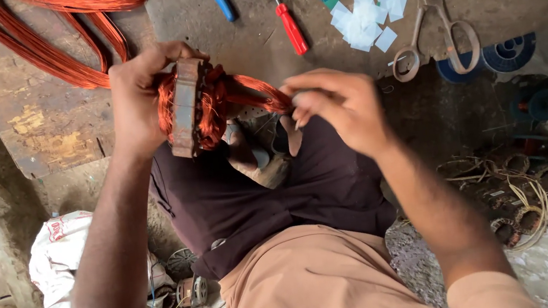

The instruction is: The person winds copper wire around a motor stator by hand and inserts small white insulation pieces into the stator slots.

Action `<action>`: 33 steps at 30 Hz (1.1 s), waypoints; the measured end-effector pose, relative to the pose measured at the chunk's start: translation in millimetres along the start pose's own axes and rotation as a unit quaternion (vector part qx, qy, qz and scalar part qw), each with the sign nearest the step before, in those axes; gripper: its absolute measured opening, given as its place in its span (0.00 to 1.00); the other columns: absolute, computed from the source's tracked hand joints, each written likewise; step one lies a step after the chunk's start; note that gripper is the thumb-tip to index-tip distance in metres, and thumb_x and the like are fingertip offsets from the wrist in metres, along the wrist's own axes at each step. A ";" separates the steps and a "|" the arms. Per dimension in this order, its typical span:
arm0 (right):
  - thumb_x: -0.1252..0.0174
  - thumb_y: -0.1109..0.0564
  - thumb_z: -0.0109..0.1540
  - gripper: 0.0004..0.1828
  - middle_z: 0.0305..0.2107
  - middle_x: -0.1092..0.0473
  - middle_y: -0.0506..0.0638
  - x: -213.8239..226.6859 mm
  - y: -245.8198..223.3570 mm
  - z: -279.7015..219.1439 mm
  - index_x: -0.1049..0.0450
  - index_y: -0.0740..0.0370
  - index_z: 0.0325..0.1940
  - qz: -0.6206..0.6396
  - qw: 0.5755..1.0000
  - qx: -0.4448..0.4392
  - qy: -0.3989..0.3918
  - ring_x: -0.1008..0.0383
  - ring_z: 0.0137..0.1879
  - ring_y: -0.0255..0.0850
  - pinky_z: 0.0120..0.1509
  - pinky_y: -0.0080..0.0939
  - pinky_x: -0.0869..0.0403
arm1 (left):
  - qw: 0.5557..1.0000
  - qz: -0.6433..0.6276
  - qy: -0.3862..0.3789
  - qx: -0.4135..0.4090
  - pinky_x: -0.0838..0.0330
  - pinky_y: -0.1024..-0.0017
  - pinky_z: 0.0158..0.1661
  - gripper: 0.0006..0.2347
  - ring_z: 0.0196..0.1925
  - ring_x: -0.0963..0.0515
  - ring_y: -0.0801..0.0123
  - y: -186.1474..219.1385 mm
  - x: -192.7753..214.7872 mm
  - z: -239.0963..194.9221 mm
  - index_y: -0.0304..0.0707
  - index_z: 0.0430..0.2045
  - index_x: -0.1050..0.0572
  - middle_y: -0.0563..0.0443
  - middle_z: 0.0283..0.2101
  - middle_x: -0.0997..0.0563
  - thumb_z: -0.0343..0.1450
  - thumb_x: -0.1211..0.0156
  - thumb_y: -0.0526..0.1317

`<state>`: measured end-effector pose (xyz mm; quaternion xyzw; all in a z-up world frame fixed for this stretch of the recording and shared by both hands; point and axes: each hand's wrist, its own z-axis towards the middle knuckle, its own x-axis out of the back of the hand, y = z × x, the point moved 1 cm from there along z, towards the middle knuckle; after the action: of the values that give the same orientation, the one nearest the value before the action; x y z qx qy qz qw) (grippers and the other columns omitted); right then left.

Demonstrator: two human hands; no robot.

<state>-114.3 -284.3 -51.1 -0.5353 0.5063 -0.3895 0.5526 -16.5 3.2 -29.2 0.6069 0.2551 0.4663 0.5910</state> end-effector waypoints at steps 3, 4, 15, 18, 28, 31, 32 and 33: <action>0.46 0.65 0.72 0.11 0.45 0.23 0.58 -17.2 14.1 -35.5 0.24 0.73 0.57 0.042 0.992 0.048 0.105 0.20 0.45 0.40 0.53 0.40 0.20 | 0.997 0.065 0.034 -0.022 0.20 0.73 0.51 0.10 0.50 0.15 0.71 0.7 -2.6 -1.2 0.30 0.44 0.22 0.46 0.46 0.14 0.73 0.27 0.33; 0.48 0.64 0.75 0.11 0.46 0.23 0.59 -24.4 21.4 -49.6 0.25 0.73 0.58 0.096 0.981 0.075 0.152 0.20 0.48 0.41 0.58 0.43 0.20 | 0.995 0.073 0.043 -0.047 0.21 0.73 0.52 0.11 0.50 0.15 0.71 1.2 -2.8 -2.9 0.29 0.45 0.23 0.46 0.47 0.15 0.73 0.28 0.32; 0.53 0.58 0.75 0.26 0.78 0.48 0.58 -67.4 12.0 4.4 0.43 0.65 0.78 0.490 0.871 0.023 0.035 0.49 0.84 0.48 0.90 0.54 0.47 | 0.992 0.102 0.072 -0.019 0.20 0.75 0.49 0.12 0.46 0.14 0.73 -5.0 -6.7 -6.8 0.30 0.49 0.20 0.48 0.44 0.14 0.72 0.29 0.31; 0.51 0.57 0.75 0.24 0.75 0.44 0.56 -65.0 11.9 18.0 0.40 0.65 0.75 0.536 0.843 0.030 0.042 0.49 0.84 0.47 0.90 0.53 0.47 | 0.989 0.124 0.078 -0.016 0.20 0.75 0.47 0.13 0.45 0.14 0.73 -6.4 -4.9 -3.3 0.30 0.51 0.20 0.48 0.44 0.14 0.72 0.30 0.31; 0.49 0.58 0.75 0.07 0.45 0.26 0.48 -33.0 -16.1 35.0 0.26 0.61 0.50 0.366 0.915 0.025 -0.167 0.28 0.56 0.40 0.63 0.45 0.29 | 0.990 0.141 -0.023 0.001 0.19 0.73 0.49 0.10 0.47 0.12 0.71 -7.0 10.7 16.1 0.36 0.51 0.19 0.49 0.46 0.13 0.76 0.35 0.33; 0.44 0.59 0.67 0.04 0.40 0.27 0.47 -46.7 -47.4 41.9 0.25 0.59 0.44 -0.168 0.913 0.186 -0.321 0.27 0.48 0.40 0.52 0.43 0.29 | 0.987 0.134 -0.080 -0.045 0.21 0.72 0.48 0.15 0.46 0.13 0.68 2.4 12.1 22.4 0.34 0.47 0.19 0.47 0.43 0.13 0.66 0.29 0.33; 0.44 0.59 0.67 0.04 0.40 0.27 0.47 -43.7 -48.9 49.5 0.25 0.59 0.44 -0.168 0.913 0.188 -0.322 0.27 0.48 0.40 0.52 0.43 0.29 | 0.987 0.136 -0.079 -0.045 0.21 0.72 0.48 0.15 0.46 0.13 0.68 2.7 12.0 22.3 0.34 0.47 0.19 0.47 0.43 0.13 0.66 0.29 0.33; 0.40 0.56 0.61 0.07 0.37 0.27 0.47 -41.3 -50.3 56.1 0.24 0.60 0.41 -0.355 0.827 0.265 -0.346 0.27 0.46 0.41 0.49 0.44 0.30 | 0.984 0.142 -0.082 -0.067 0.21 0.72 0.48 0.14 0.47 0.13 0.67 3.9 11.4 22.4 0.33 0.47 0.20 0.46 0.44 0.14 0.67 0.30 0.32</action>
<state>-61.6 -239.3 -0.4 -0.6110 -0.0652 -0.4672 0.6357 6.9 1.6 -19.5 0.6317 0.0854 0.5102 0.5773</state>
